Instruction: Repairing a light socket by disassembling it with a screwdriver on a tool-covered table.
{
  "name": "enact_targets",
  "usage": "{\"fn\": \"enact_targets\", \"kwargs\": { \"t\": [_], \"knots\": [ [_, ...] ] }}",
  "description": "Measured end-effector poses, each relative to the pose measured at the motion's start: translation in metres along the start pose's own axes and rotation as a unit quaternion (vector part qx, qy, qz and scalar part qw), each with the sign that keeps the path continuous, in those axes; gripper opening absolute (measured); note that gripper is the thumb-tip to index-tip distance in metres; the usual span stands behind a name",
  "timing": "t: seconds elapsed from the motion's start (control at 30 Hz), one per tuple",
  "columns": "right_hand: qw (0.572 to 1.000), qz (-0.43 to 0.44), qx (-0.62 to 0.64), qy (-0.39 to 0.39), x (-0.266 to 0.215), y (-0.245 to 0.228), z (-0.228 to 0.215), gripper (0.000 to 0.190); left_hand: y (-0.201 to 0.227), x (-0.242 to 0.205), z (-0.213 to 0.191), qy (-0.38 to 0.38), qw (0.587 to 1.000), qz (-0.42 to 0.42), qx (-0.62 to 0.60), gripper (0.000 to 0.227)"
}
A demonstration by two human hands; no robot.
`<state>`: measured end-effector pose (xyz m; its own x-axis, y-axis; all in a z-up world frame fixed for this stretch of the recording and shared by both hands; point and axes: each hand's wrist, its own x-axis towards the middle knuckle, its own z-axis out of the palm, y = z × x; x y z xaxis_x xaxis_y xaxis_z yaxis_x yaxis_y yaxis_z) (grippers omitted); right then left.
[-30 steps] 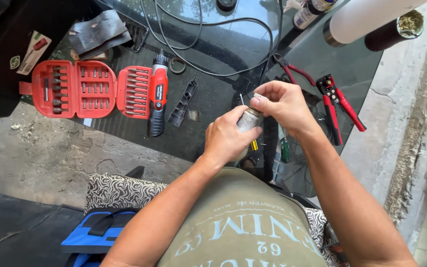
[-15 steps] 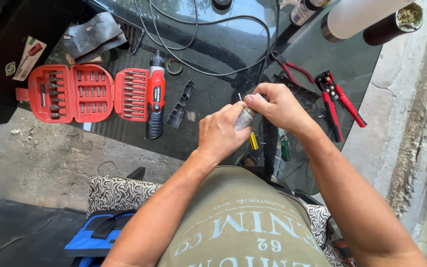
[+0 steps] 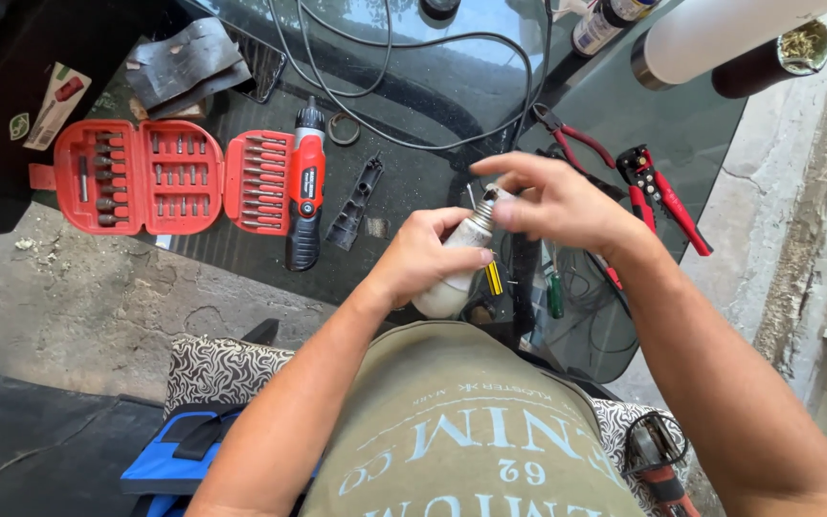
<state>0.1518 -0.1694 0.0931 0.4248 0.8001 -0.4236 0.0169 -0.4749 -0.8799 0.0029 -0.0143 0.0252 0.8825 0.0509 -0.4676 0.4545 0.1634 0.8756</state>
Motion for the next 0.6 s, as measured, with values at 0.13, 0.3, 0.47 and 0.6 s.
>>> {"fn": "enact_targets", "kwargs": {
  "t": [0.13,0.3,0.47,0.6],
  "knots": [
    [0.99,0.027,-0.112,0.082,0.014,0.029,0.001,0.031,0.015,-0.007,-0.002,0.02,0.996,-0.022,0.079,0.059],
    [0.996,0.032,0.027,0.08,0.011,0.025,0.01,0.036,0.027,-0.01,-0.003,0.037,0.988,-0.059,0.138,0.061],
    [0.99,0.015,0.103,0.094,0.011,0.026,0.015,0.049,0.026,-0.009,-0.002,0.038,0.988,-0.064,0.134,0.059],
    [0.985,0.016,0.112,0.126,0.015,0.044,0.019,0.041,0.033,-0.012,0.002,0.034,0.987,-0.072,0.141,0.06]
  ]
}}
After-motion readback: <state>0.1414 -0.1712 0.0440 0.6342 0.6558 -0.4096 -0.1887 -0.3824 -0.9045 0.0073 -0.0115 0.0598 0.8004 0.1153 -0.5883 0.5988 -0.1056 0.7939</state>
